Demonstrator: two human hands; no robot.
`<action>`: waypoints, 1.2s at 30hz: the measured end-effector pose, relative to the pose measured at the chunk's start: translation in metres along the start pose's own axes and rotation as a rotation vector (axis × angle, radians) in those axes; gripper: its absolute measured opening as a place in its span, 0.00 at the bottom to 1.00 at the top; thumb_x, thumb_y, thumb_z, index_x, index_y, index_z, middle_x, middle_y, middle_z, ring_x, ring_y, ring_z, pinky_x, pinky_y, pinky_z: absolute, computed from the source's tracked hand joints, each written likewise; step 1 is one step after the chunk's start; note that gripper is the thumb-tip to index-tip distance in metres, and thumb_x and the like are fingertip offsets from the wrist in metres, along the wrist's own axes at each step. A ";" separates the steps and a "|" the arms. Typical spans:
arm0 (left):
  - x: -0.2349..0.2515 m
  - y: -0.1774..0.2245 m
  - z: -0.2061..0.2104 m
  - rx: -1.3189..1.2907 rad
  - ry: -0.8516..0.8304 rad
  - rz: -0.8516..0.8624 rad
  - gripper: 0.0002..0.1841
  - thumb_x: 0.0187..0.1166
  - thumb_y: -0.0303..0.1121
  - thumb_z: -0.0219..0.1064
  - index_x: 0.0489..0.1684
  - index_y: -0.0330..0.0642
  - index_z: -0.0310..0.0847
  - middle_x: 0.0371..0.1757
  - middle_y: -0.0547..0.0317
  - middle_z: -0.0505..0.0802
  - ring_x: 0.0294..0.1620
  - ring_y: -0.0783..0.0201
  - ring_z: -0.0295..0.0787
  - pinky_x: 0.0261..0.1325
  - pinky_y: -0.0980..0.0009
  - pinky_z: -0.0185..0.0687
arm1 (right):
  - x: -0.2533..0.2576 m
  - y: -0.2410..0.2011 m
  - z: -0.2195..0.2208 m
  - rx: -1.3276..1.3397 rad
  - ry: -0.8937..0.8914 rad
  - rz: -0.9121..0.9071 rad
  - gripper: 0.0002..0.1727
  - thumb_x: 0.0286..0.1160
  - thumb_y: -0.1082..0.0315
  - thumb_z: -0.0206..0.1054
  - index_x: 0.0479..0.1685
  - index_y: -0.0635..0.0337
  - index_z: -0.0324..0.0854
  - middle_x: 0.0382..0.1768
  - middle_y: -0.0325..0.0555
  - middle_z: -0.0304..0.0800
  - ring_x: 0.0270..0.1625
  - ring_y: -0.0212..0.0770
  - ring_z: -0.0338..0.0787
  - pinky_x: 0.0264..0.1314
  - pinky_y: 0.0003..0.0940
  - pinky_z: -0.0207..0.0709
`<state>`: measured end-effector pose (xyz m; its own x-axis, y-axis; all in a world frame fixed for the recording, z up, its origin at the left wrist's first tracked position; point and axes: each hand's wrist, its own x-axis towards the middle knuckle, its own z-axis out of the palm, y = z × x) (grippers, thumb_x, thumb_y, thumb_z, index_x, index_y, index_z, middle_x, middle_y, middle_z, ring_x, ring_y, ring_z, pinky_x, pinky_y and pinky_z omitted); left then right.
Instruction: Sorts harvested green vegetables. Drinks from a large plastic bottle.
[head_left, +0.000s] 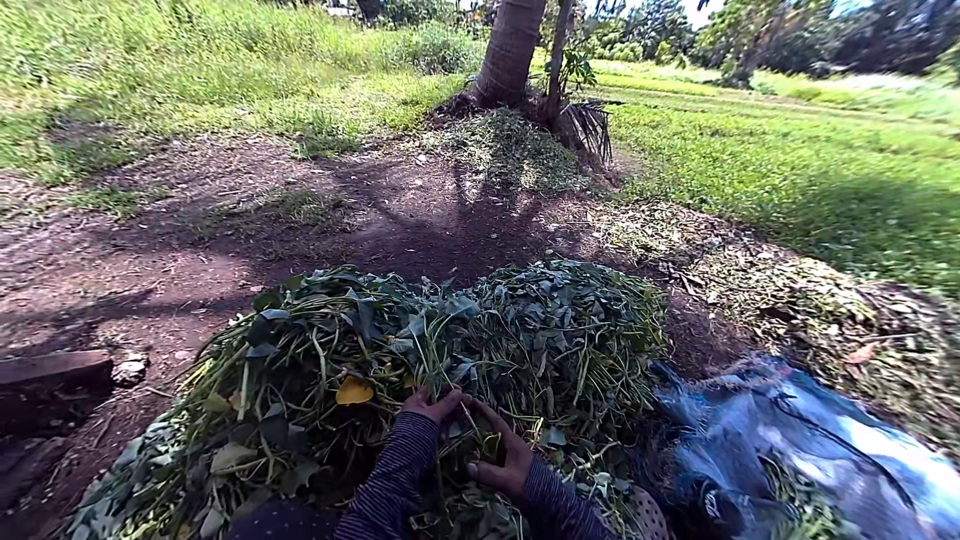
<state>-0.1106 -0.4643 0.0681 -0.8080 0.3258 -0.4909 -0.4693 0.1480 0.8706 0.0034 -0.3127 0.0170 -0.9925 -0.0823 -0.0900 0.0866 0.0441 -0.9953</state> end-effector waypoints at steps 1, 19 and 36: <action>0.001 0.000 -0.004 -0.002 -0.014 -0.020 0.10 0.85 0.30 0.67 0.58 0.39 0.80 0.41 0.55 0.98 0.30 0.68 0.95 0.21 0.77 0.77 | -0.002 -0.002 0.005 0.041 0.049 0.049 0.44 0.69 0.58 0.73 0.87 0.63 0.61 0.47 0.49 0.90 0.38 0.37 0.90 0.42 0.38 0.86; 0.022 -0.010 0.002 -0.335 0.284 -0.009 0.16 0.88 0.27 0.63 0.68 0.33 0.70 0.42 0.43 0.93 0.34 0.49 0.97 0.31 0.56 0.95 | -0.029 0.015 -0.011 -0.411 0.089 0.276 0.40 0.75 0.52 0.70 0.87 0.57 0.66 0.84 0.58 0.68 0.63 0.49 0.88 0.63 0.46 0.85; 0.008 -0.026 0.013 -0.032 0.094 -0.002 0.13 0.78 0.25 0.73 0.55 0.33 0.79 0.37 0.46 0.94 0.30 0.54 0.96 0.30 0.58 0.95 | 0.025 0.017 -0.005 -0.710 0.428 -0.487 0.20 0.80 0.68 0.66 0.70 0.54 0.87 0.79 0.54 0.80 0.67 0.49 0.92 0.61 0.47 0.91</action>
<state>-0.1001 -0.4531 0.0424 -0.8363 0.2364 -0.4947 -0.4807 0.1179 0.8689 -0.0204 -0.3093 -0.0021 -0.8653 0.1138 0.4882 -0.2757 0.7053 -0.6531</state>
